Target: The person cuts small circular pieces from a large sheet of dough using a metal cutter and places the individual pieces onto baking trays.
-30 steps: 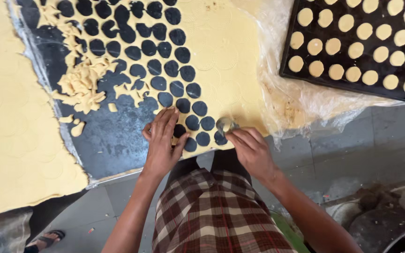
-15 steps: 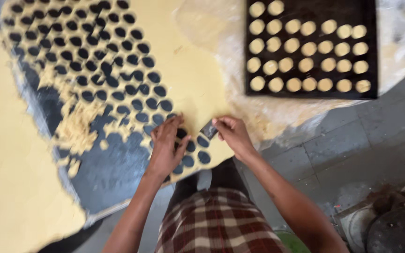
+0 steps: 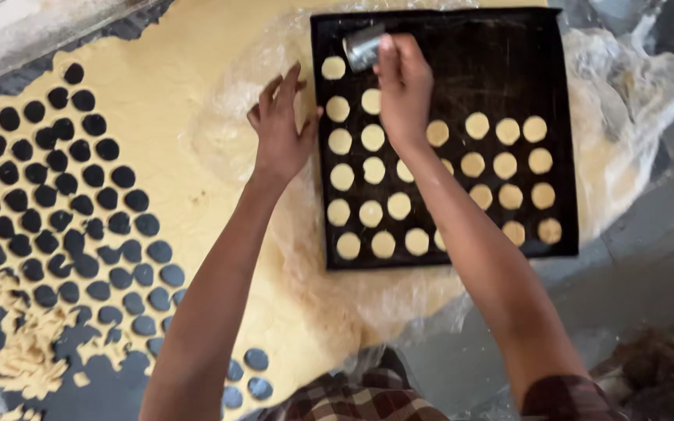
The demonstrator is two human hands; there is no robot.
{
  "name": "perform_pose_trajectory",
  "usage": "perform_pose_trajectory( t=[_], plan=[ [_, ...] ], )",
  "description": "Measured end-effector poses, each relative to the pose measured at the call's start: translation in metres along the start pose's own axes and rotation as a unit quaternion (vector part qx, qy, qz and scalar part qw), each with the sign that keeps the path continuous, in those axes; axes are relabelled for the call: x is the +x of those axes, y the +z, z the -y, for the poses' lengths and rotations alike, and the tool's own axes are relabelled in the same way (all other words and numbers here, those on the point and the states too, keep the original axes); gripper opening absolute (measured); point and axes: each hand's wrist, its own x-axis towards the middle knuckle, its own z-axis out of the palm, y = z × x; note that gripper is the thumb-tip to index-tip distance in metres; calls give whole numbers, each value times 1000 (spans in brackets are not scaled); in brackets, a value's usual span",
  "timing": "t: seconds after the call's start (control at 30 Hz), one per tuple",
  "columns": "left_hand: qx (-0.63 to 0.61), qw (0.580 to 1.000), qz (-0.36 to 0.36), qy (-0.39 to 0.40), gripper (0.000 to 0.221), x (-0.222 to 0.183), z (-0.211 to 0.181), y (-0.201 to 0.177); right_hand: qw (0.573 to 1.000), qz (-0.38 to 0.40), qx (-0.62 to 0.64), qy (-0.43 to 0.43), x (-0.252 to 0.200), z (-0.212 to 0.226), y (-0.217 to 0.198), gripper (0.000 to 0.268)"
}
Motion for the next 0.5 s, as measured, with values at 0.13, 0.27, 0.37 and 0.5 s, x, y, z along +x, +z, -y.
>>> perform_pose_trajectory(
  t=[0.13,0.27,0.37,0.5],
  plan=[
    [84,995,14,-59,73,55,17,44,973,14,-192,-127,54,-82,30,37],
    [163,984,32,-66,86,94,18,69,971,-128,-135,-153,48,-71,-7,36],
    [174,977,64,-107,103,119,19,88,997,-66,-38,18,13,-37,-53,38],
    [188,972,65,-121,99,132,24,98,997,-58,3,44,-39,9,-91,39]
  ],
)
